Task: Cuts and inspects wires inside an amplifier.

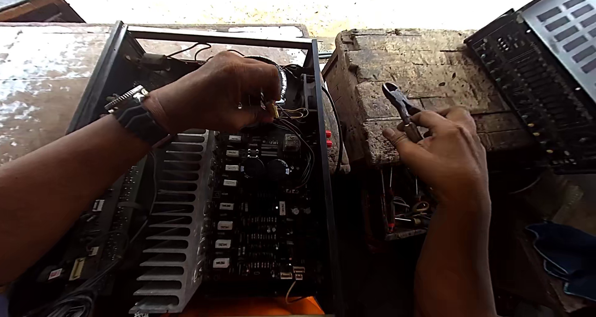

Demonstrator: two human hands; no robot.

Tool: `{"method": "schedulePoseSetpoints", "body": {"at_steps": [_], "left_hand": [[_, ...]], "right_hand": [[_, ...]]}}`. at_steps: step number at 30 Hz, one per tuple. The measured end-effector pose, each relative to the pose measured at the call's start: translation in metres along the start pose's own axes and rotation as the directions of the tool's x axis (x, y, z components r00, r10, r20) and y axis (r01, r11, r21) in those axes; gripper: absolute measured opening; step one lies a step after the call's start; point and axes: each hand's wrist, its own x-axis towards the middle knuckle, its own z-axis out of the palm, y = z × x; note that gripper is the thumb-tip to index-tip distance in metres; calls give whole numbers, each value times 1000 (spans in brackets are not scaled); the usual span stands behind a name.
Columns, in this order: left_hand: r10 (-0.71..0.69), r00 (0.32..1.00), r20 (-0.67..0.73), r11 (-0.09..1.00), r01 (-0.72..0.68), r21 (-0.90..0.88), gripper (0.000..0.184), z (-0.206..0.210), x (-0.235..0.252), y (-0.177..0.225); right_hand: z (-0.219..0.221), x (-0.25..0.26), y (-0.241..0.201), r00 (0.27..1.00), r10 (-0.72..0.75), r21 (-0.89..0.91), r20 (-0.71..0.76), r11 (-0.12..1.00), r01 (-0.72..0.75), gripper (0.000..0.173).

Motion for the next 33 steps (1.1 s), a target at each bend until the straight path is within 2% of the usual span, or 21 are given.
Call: {"method": "schedulePoseSetpoints", "body": {"at_steps": [2,4,8,11,14,22,28,33], "left_hand": [[-17,1000,3,999,17,-48,17,3,0,2],[-12,1000,-1,998,12,-54,15,5,1,2],[23,1000,-10,1000,-23,8,11,8,1,-1],[21,999,27,999,-22,32,13,7,-1,-2],[26,996,88,998,-30,50,17,2,-3,-1],[78,975,207,994,-92,56,15,-2,-5,3],[85,962,261,984,-122,132,14,-1,-4,6],[-11,969,246,980,-39,196,34,-3,-5,8]], "right_hand": [[24,6,25,993,116,27,6,993,-116,55],[48,10,47,986,159,80,-40,985,-156,47],[80,18,69,966,175,97,-192,983,-159,43],[98,27,74,929,158,97,-334,986,-133,43],[104,33,73,897,169,126,-409,984,-128,43],[106,32,73,874,193,176,-445,976,-126,40],[108,33,74,868,197,180,-456,976,-126,39],[109,33,76,865,189,188,-465,976,-113,38]]}}
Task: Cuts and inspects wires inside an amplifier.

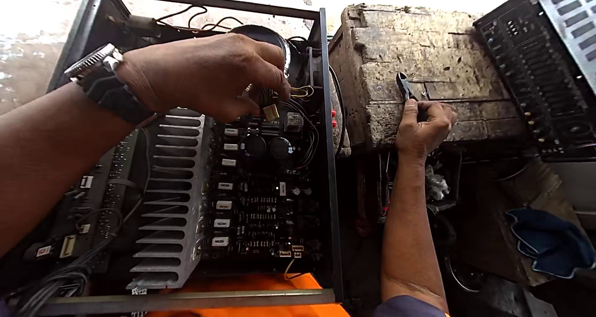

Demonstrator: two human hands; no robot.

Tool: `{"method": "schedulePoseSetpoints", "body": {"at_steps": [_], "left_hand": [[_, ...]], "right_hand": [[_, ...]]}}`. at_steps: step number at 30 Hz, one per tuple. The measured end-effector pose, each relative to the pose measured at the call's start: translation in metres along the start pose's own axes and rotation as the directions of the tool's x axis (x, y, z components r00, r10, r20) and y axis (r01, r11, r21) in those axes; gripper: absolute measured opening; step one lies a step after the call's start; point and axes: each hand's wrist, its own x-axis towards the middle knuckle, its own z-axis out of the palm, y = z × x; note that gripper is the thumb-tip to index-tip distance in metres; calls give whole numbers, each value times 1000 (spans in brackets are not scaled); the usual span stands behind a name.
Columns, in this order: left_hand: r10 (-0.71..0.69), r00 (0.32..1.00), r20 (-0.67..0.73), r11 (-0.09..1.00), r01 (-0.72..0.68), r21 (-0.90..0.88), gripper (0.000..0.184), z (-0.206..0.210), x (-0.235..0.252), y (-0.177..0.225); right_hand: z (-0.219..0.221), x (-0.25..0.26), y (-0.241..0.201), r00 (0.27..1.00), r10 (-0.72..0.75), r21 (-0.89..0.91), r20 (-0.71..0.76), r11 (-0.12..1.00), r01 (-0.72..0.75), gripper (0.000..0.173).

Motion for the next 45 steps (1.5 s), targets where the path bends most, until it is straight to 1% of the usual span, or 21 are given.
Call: {"method": "schedulePoseSetpoints", "body": {"at_steps": [2,4,9,12,14,17,20,22,25,28,31,34,37,42,45], "left_hand": [[-9,1000,-27,999,8,-37,35,0,0,-1],[-9,999,-37,997,6,-73,30,-2,-2,-4],[-16,995,-99,997,8,-78,16,-6,-3,-11],[-52,993,-110,985,33,-168,14,-8,-6,-18],[-66,994,-89,980,48,-192,14,-11,-9,-24],[-67,996,-51,984,57,-171,11,-18,-12,-30],[-40,999,-18,993,37,-114,8,-22,-14,-30],[-59,998,8,994,60,-97,14,-23,-15,-25],[-71,997,21,988,73,-138,20,-21,-16,-20],[-64,997,47,992,69,-102,28,-17,-14,-16],[-110,994,15,994,110,-10,28,-9,-8,-6],[-225,974,-28,972,227,63,32,-4,-3,5],[-317,948,-36,947,318,43,28,2,1,13],[-309,951,-16,948,309,75,20,11,7,20],[-289,957,-23,957,288,-41,16,12,6,15]], "right_hand": [[0,-1,2,1000,-3,11,4,1000,3,38],[-1,-1,2,1000,6,9,13,1000,-6,38],[0,0,-1,1000,8,10,1,1000,-8,38],[-1,0,-2,1000,16,21,12,1000,-16,39],[-1,-1,-1,1000,16,23,8,1000,-16,39],[0,-1,-1,1000,9,18,0,1000,-9,38],[1,0,0,1000,13,17,-5,1000,-13,37],[0,-1,2,1000,21,28,-2,999,-21,37],[-1,-7,10,999,28,41,36,999,-29,37],[-2,-9,11,998,33,34,47,999,-35,37],[-4,-11,9,998,33,32,50,999,-35,35],[-4,-9,8,998,30,16,50,999,-31,35],[1,0,4,1000,24,7,3,1000,-24,36],[1,1,3,1000,16,2,9,1000,-16,37],[1,2,3,1000,13,6,4,1000,-13,37]]}}
